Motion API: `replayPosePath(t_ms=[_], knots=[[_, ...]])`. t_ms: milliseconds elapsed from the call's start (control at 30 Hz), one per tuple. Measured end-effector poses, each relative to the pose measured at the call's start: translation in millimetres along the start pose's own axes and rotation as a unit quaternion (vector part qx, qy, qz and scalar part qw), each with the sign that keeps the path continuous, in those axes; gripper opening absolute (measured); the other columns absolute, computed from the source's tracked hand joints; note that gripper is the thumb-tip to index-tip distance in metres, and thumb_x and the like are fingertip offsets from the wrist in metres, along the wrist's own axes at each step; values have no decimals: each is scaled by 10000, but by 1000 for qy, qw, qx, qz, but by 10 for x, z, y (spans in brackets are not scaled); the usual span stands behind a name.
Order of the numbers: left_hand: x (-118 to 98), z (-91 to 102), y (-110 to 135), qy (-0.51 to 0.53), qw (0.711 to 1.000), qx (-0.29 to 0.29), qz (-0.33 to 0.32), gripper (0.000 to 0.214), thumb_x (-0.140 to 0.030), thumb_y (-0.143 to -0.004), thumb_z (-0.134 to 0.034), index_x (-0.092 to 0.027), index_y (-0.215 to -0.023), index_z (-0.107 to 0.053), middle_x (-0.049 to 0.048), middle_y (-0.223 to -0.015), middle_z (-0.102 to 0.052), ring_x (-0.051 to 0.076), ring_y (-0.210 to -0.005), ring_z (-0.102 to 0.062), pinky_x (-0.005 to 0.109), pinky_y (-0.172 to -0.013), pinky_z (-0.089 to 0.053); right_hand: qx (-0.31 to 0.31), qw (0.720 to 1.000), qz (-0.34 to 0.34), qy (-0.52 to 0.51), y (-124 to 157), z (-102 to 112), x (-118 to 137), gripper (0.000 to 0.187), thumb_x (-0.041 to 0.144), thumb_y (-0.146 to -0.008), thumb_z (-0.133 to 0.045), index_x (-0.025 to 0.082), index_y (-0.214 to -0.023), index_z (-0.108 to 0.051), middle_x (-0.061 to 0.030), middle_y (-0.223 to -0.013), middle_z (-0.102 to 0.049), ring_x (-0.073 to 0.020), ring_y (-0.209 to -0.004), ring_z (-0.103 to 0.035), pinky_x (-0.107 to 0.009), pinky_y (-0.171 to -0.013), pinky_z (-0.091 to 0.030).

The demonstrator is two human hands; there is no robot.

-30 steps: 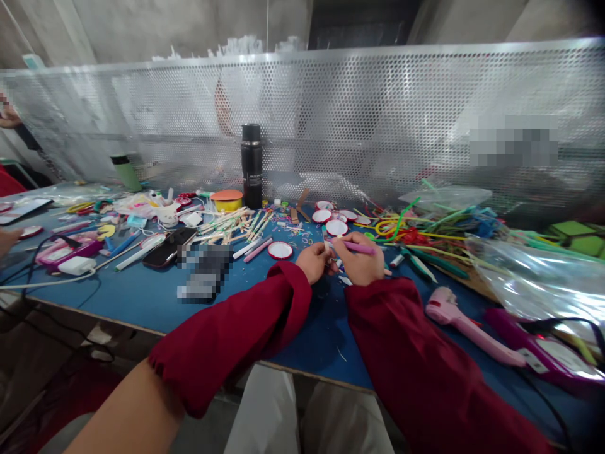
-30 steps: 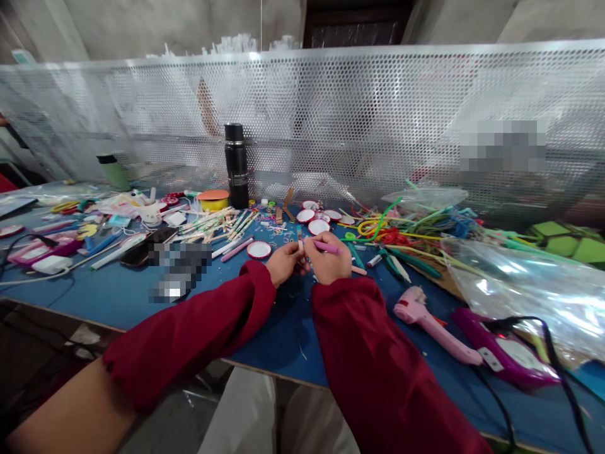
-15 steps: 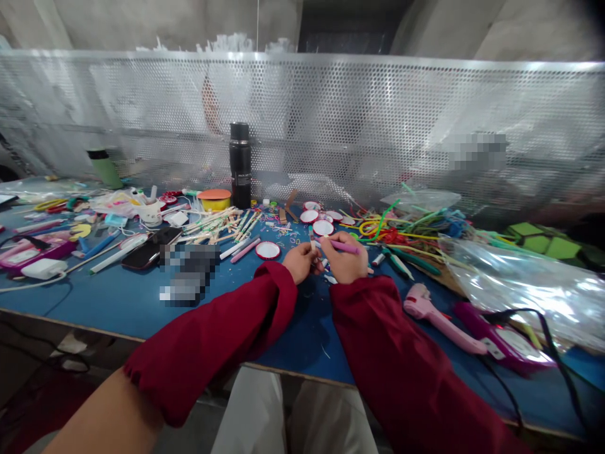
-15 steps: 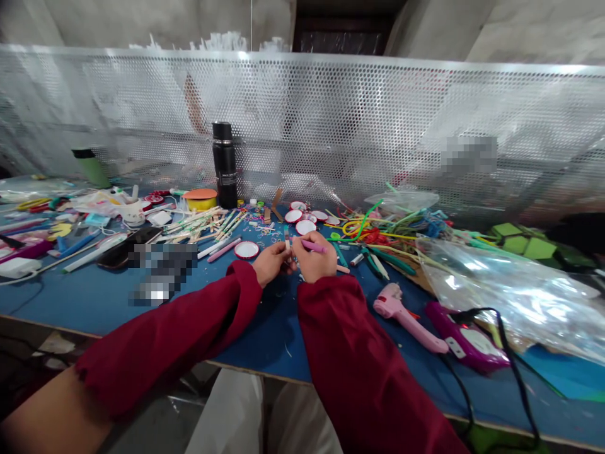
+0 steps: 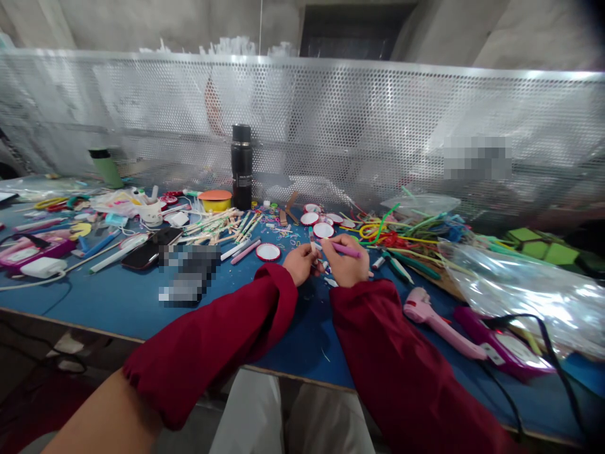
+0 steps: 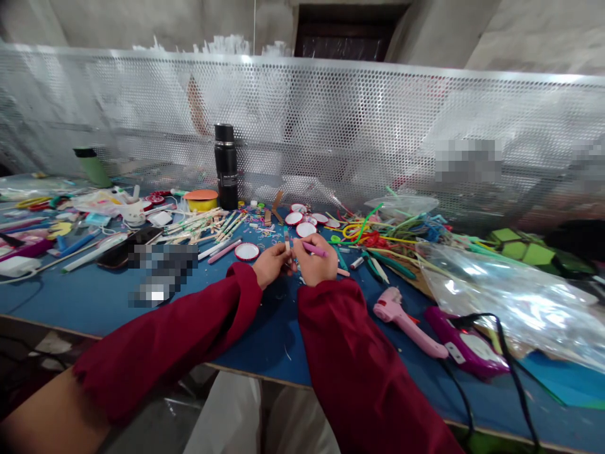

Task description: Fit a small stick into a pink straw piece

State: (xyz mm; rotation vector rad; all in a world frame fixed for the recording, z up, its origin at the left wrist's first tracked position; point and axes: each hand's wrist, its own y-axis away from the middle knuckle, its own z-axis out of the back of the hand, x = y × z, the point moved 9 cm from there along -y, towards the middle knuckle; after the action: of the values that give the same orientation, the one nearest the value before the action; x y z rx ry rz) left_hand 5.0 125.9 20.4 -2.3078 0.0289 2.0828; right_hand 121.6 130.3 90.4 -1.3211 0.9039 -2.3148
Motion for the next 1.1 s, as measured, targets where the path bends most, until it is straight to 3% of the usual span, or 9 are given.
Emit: replayPosePath(t_ms=[500,767,933,1100], knots=[[37,3,-14,0,1000,1,6,139,-208,-928,-432,-175,-828,-522,-38,-547,-568,90,-436,-504,210,-495,-372,35,998,-18,-46,9,-60,-21,192,387,-760,-616,215,-675,-605,5,-649,-638,-150,-635,-567,-264,-606,-420],[-32,65,8,3,999,-23,-31,113,-251,-920,-461,-172,-888,-536,-24,-617,-617,77,-468,-531,182,-464,-326,0,991,-57,-124,29,-47,-137,263,466,-848,-521,219,-916,-581,-17,-744,-687,-176,-663,-657,-302,-651,-496],[-82,148,12,3,997,-64,-54,68,-222,-904,-497,-179,-867,-459,-20,-646,-631,64,-493,-550,158,-462,-331,17,988,-64,-140,57,-100,-164,273,443,-728,-671,208,-857,-620,-19,-769,-669,-167,-668,-622,-295,-637,-482],[17,123,-46,-28,998,-54,-35,178,-301,-889,-547,-198,-810,-425,-16,-634,-639,92,-505,-583,174,-469,-370,18,980,-91,-177,87,-201,-269,331,440,-663,-703,203,-877,-616,2,-731,-640,-152,-626,-588,-286,-588,-477]])
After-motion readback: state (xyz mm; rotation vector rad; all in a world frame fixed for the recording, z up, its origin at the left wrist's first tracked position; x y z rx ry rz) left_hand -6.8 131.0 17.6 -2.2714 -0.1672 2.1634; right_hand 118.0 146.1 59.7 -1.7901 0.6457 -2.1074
